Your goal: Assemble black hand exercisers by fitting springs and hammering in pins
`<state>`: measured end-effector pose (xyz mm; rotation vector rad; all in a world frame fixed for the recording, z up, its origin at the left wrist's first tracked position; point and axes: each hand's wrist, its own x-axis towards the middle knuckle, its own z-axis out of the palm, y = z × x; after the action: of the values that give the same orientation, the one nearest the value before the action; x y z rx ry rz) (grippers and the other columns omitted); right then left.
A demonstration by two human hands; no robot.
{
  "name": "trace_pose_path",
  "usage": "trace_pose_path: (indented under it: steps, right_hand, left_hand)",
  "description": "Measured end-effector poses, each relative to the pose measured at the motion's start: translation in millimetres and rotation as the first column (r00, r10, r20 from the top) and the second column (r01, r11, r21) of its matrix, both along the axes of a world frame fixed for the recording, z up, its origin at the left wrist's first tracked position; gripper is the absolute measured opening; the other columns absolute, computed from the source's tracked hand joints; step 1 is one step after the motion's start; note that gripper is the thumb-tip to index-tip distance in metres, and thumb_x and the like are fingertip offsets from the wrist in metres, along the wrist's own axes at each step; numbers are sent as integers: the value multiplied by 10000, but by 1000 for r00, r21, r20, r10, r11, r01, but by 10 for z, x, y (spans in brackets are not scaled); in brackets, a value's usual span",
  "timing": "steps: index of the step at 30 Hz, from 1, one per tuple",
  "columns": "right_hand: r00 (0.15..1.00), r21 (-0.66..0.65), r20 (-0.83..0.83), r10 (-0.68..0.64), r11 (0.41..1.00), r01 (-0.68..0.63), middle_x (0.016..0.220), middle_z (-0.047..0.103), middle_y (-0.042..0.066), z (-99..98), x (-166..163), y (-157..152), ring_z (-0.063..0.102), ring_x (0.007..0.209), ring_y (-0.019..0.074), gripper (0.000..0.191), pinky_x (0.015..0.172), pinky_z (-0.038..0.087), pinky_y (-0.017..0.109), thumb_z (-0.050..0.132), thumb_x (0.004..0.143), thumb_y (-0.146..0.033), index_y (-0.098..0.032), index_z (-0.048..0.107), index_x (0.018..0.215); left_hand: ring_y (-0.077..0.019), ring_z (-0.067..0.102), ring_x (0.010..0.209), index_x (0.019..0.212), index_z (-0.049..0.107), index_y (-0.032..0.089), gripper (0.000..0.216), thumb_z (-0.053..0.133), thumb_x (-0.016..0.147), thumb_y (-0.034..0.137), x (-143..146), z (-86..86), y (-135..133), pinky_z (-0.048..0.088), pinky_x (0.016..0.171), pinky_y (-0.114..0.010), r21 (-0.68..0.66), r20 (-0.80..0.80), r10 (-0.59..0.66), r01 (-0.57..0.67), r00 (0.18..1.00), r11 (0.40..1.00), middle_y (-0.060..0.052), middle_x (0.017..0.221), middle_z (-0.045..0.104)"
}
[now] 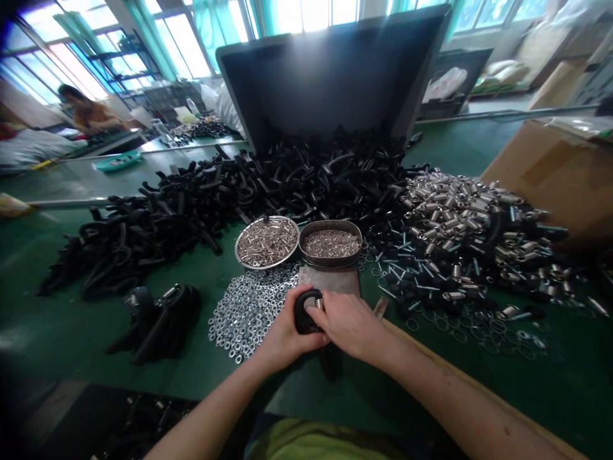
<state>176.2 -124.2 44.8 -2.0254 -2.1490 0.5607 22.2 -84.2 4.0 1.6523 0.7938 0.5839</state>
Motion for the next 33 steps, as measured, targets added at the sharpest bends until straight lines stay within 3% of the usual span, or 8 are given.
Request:
trace_pose_path:
  steps: [3,7,10,13,18,23,28,33]
  right_hand:
    - [989,-79,147,25,997,-13,763,688,95,22,173,253,649,700,238,374,588,405,298,414,910,-428,-175,660,786]
    - [989,99,145,30,994,-45,802,689,76,96,173,730,642,769,222,242,660,432,304,484,891,-311,-198,681,809]
    - [993,217,115,26,975,-51,971,666,83,73,-21,1125,597,934,222,217,760,435,314,470,902,-270,-195,673,906]
    - [995,282,104,13,959,-41,1052,630,113,-21,-226,1445,537,1044,239,220,791,436,318,458,900,-232,-159,662,937]
    - [996,295,93,-16,956,-12,1029,629,109,-179,-337,1704,556,987,219,209,756,451,304,455,887,-198,-156,658,915]
    - [996,278,84,-15,960,-9,1049,624,67,-215,-307,1747,559,999,198,167,787,444,289,507,873,-256,-203,656,930]
    - [997,266,78,-20,964,-1,1034,628,78,-186,-336,1739,572,974,207,213,773,447,300,457,883,-225,-200,668,893]
    - [999,285,40,-23,959,11,1041,626,94,-182,-369,1728,577,965,222,167,757,450,308,507,848,-233,-181,656,903]
  left_hand:
    - [-256,554,1001,1206,503,255,628,764,634,248,95,-29,249,398,916,-387,91,-41,49,-45,998,995,-62,1086,594]
    - [-267,489,1041,893,655,238,203,703,703,186,25,45,771,338,978,-379,313,35,280,-276,960,909,-68,944,574]
    - [-273,454,1063,746,637,224,197,727,638,87,-105,100,1151,343,967,-339,345,29,459,-440,888,829,-56,846,515]
    - [-267,464,1040,636,602,210,244,762,559,42,-178,91,1374,369,912,-289,330,8,503,-477,864,815,-40,768,477]
    - [-213,540,850,640,620,199,88,681,694,164,-181,18,1483,406,811,-293,528,-212,516,-348,830,775,-28,748,536]
    - [-194,566,809,732,652,196,53,619,758,229,-188,34,1537,407,795,-306,560,-228,559,-362,797,745,-36,807,613]
    - [-177,616,768,852,645,197,132,546,810,272,-206,51,1546,455,737,-291,480,-153,616,-487,773,730,-30,798,671]
    - [-146,649,661,968,622,160,220,489,830,269,-243,45,1460,505,556,-237,316,-83,587,-537,805,782,-27,782,686]
